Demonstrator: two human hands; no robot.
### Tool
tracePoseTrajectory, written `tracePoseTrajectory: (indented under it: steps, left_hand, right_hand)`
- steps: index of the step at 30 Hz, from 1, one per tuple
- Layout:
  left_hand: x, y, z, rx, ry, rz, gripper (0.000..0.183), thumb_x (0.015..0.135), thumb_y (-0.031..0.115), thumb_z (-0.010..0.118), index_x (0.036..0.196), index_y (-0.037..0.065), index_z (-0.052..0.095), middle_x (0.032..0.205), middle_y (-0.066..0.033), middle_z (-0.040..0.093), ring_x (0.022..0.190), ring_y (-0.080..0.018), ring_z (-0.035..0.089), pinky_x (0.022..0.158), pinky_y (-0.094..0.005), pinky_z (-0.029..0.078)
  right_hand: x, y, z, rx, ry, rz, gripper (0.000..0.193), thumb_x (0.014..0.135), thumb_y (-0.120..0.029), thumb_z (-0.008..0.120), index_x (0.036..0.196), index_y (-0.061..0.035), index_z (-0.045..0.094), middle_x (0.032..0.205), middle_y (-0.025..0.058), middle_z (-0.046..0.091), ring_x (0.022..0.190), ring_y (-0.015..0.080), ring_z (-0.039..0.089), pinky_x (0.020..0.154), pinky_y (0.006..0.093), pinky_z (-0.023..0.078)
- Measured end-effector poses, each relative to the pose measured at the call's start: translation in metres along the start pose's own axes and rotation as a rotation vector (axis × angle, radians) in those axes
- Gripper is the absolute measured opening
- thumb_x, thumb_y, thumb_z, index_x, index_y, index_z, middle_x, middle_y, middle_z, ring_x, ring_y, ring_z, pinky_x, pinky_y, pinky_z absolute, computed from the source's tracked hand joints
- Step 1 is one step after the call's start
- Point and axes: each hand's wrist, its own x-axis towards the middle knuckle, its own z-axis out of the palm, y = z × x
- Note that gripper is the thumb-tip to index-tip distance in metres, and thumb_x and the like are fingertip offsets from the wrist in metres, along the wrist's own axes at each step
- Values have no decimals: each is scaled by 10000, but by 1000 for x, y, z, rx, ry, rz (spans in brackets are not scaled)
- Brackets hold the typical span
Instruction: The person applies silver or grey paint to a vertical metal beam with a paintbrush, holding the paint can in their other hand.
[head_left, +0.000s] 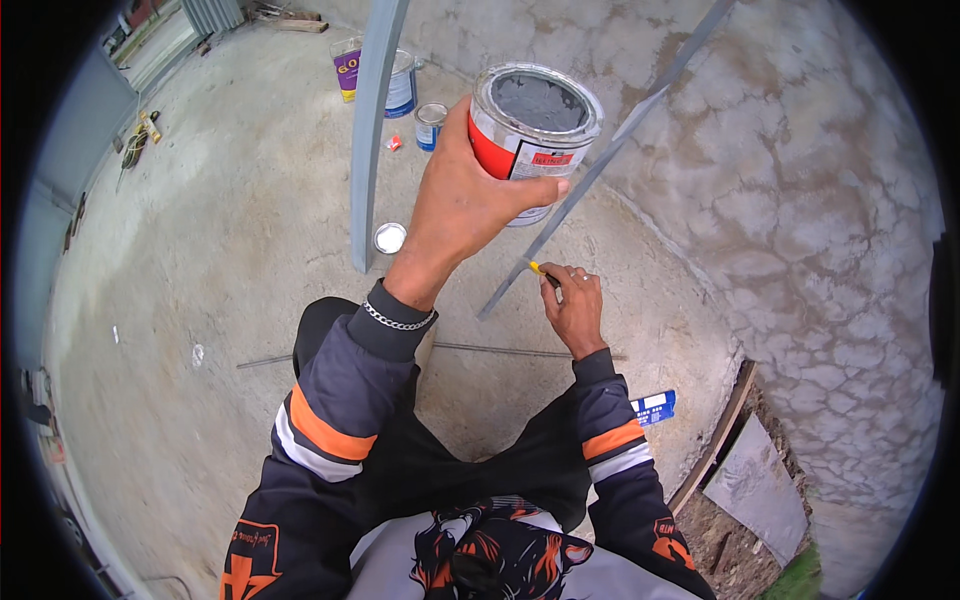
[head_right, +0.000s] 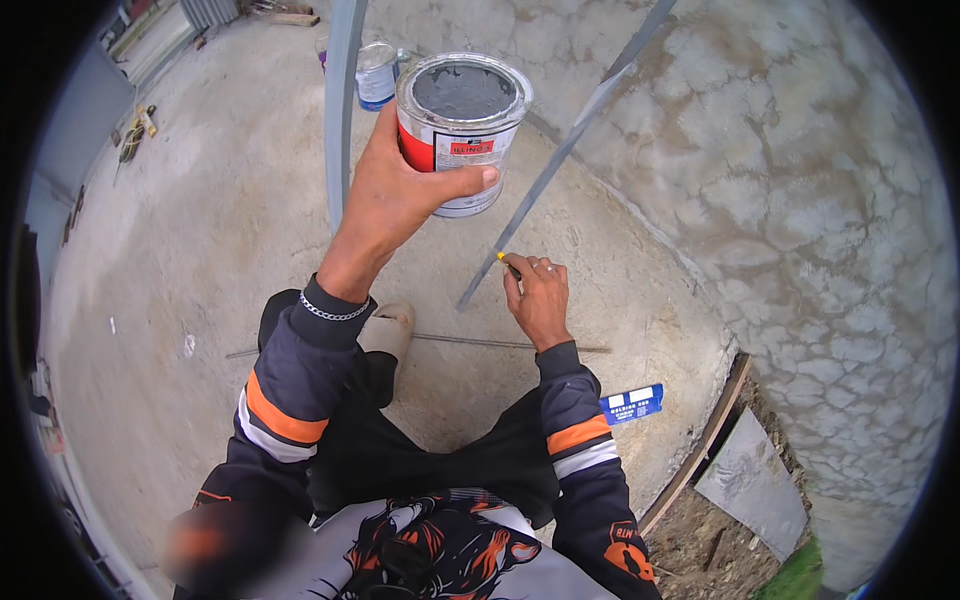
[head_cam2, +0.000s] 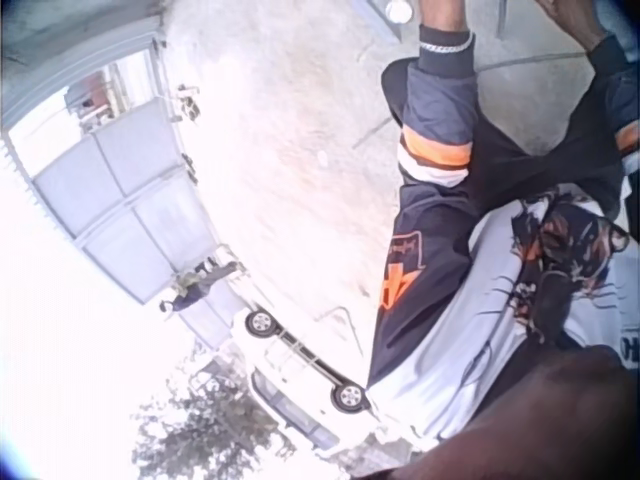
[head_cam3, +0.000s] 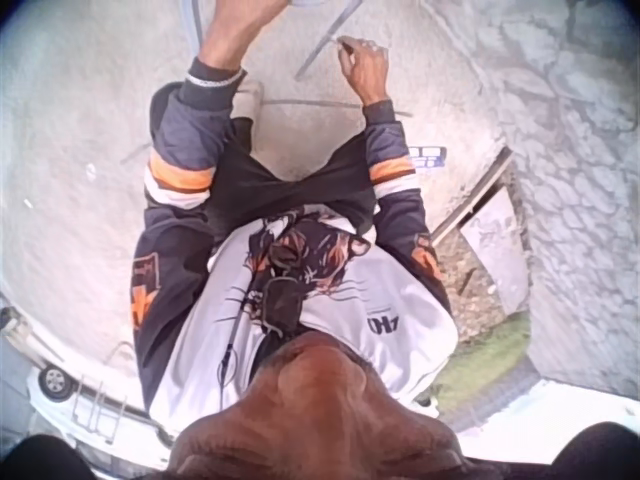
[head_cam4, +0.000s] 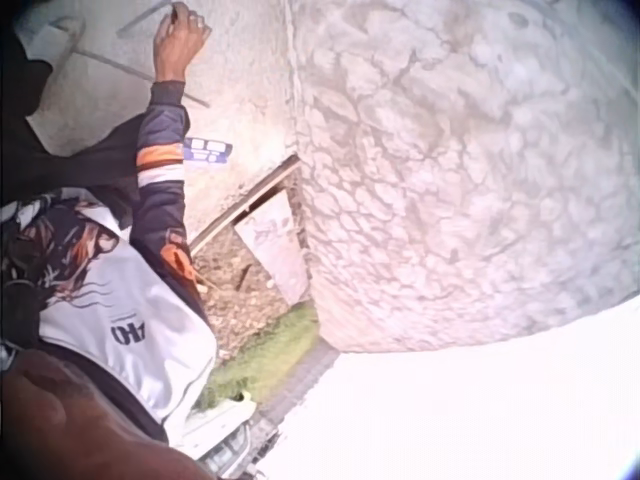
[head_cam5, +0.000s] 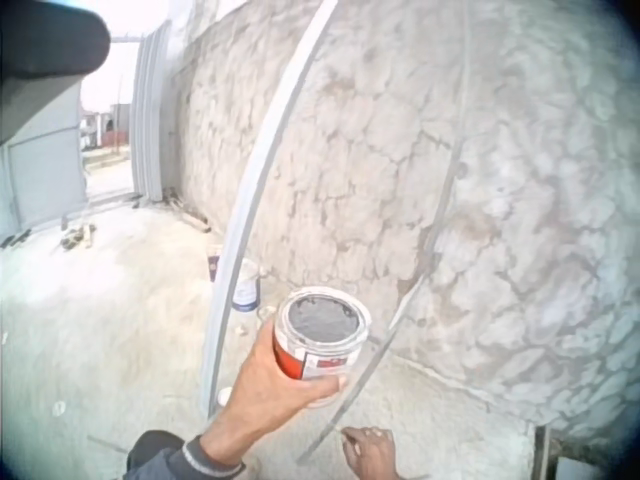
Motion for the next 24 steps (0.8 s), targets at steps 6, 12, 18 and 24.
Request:
tracePoseTrajectory:
  steps: [6, 12, 18, 24]
  left_hand:
    - [-2, 0, -1, -17, -6, -12, 950, 692, 234, 960, 1449, -42, 458, 1320, -168, 658, 1203, -250, 664, 1028, -374, 549]
    - [4, -2, 1, 9, 15, -18, 970, 688, 231, 960, 1465, -37, 443, 1327, -173, 652, 1206, -253, 664, 1037, -372, 544]
    - [4, -5, 2, -18, -2, -26, 959, 683, 232, 959, 1456, -24, 452, 1338, -172, 642, 1223, -258, 654, 1041, -371, 543]
    - [5, -3, 2, -35, -1, -3, 931, 687, 224, 954, 1445, -4, 464, 1344, -163, 634, 1227, -260, 649, 1053, -374, 538]
  right_hand:
    - [23, -7, -68, -63, 252, -28, 190, 896, -57, 742, 1082, -95, 730, 841, 35, 680, 791, 227, 617, 796, 385, 431]
    - [-8, -30, -29, -14, 95, -55, 178, 888, -82, 759, 1062, -106, 734, 865, 50, 702, 820, 239, 650, 800, 384, 443]
    - [55, 5, -75, -31, 221, -67, 167, 908, -121, 758, 1072, -96, 738, 918, 58, 745, 857, 237, 671, 819, 383, 453]
    - [146, 9, -169, -73, 379, -86, 145, 938, -131, 723, 1078, -104, 749, 933, 69, 755, 814, 235, 671, 802, 373, 470]
